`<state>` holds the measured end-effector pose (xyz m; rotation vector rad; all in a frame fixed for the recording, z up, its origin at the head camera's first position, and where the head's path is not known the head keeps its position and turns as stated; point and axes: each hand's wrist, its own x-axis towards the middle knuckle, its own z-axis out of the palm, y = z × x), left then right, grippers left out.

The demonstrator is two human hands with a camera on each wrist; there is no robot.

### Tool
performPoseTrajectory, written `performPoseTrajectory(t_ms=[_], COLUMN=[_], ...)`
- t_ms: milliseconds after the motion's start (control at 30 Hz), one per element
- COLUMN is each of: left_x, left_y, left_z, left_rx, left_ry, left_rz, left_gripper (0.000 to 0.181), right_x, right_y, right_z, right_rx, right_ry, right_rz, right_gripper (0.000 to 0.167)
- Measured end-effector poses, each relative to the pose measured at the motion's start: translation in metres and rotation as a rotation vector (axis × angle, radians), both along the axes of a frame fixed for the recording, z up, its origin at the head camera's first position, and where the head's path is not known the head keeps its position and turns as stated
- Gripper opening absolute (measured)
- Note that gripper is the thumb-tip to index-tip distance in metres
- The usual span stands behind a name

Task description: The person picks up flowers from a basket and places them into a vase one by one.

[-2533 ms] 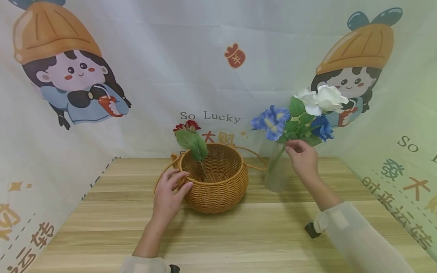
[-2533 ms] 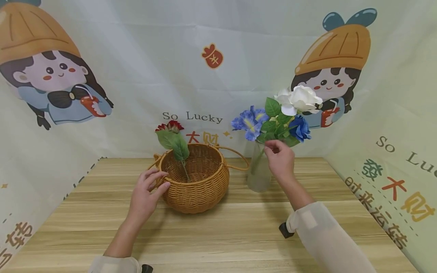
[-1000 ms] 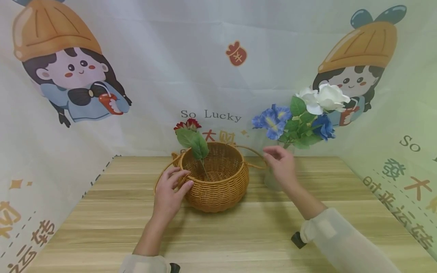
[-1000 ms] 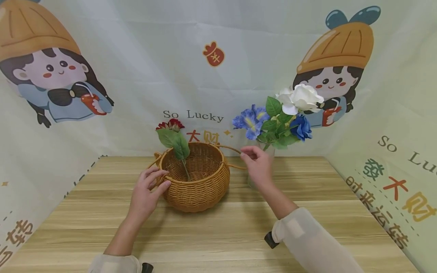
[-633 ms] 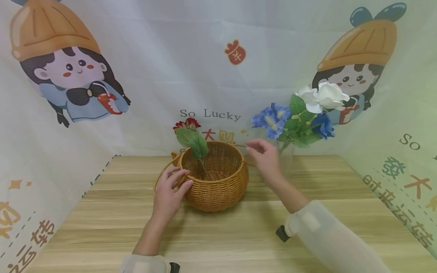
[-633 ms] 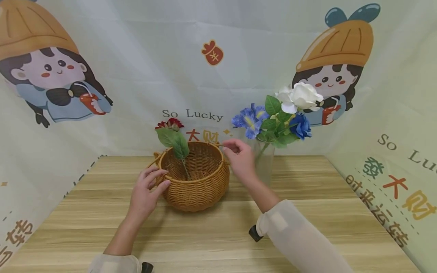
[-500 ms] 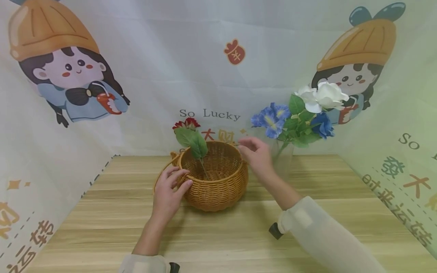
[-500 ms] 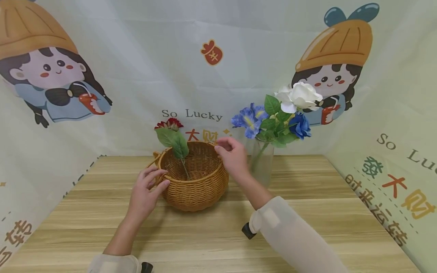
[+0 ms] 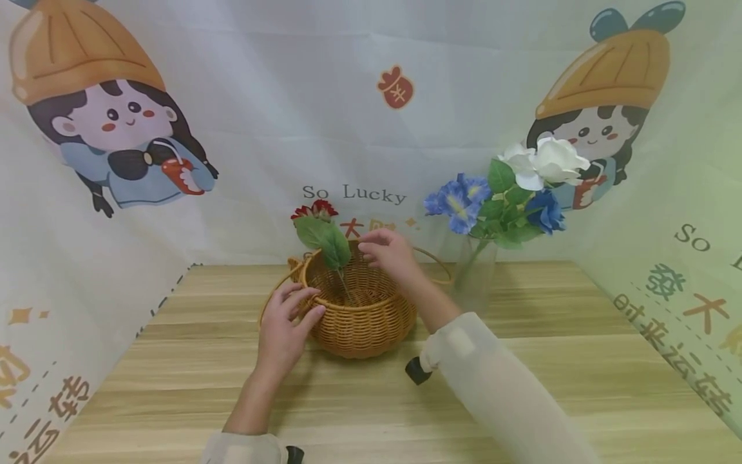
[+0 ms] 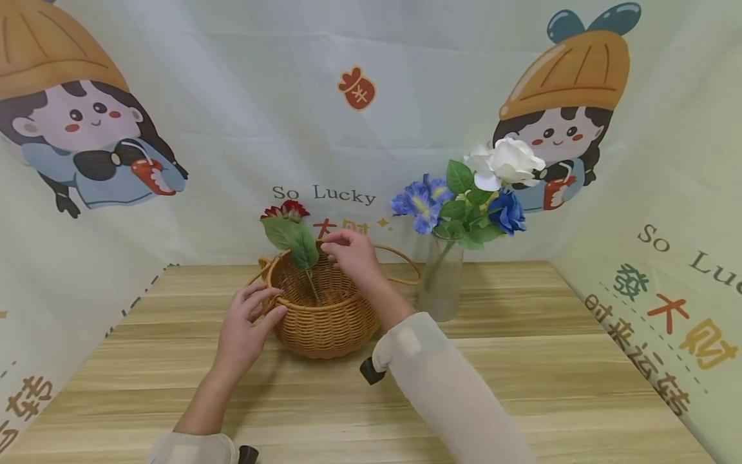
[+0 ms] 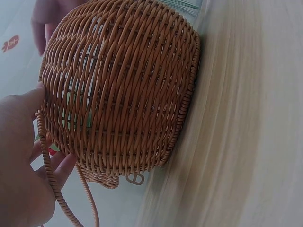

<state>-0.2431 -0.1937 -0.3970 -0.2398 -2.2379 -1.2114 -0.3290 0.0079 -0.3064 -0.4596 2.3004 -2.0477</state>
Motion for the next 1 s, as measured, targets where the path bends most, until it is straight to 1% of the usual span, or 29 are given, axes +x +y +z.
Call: performPoseTrajectory(t_ms=[133,233,400,500,633,733,867,933,1000], left_x=[0.000,0.001,0.001,0.000,-0.001,-0.001,-0.002,-0.001,-0.001], left_y=[-0.001,0.000,0.001,0.000,0.002,0.002,0.003,0.002,0.002], left_z=[0.000,0.000,0.001,0.001,0.001,0.001,0.000,0.000,0.000], left_rx=[-0.005,0.000,-0.010,-0.014,-0.007,-0.002,0.010,0.012,0.006], left_ry=[-0.005,-0.008,0.018,0.030,0.033,0.029,0.022,0.020,0.019], left_rz=[0.005,0.005,0.011,0.018,0.015,0.006,0.000,-0.002,-0.002], left_gripper=[0.027,0.026,0.025,0.025,0.025,0.026,0.026,0.026,0.026], right_x=[-0.004,-0.008,-0.016,-0.018,-0.019,-0.020,-0.019,-0.018,-0.018], right_y=[-0.012,-0.018,-0.021,-0.023,-0.022,-0.022,-0.022,-0.022,-0.023], right_z=[-0.001,-0.004,-0.015,-0.018,-0.019,-0.020,-0.021,-0.021,-0.022], right_rx=[0.025,0.029,0.040,0.048,0.096,0.138,0.193,0.215,0.229], right_ry=[-0.092,-0.144,-0.226,-0.260,-0.265,-0.283,-0.301,-0.305,-0.306], right_rz=[0.029,0.046,0.036,0.041,0.061,0.100,0.172,0.191,0.198], right_gripper=[0.026,0.028,0.026,0.026,0.026,0.025,0.029,0.032,0.031])
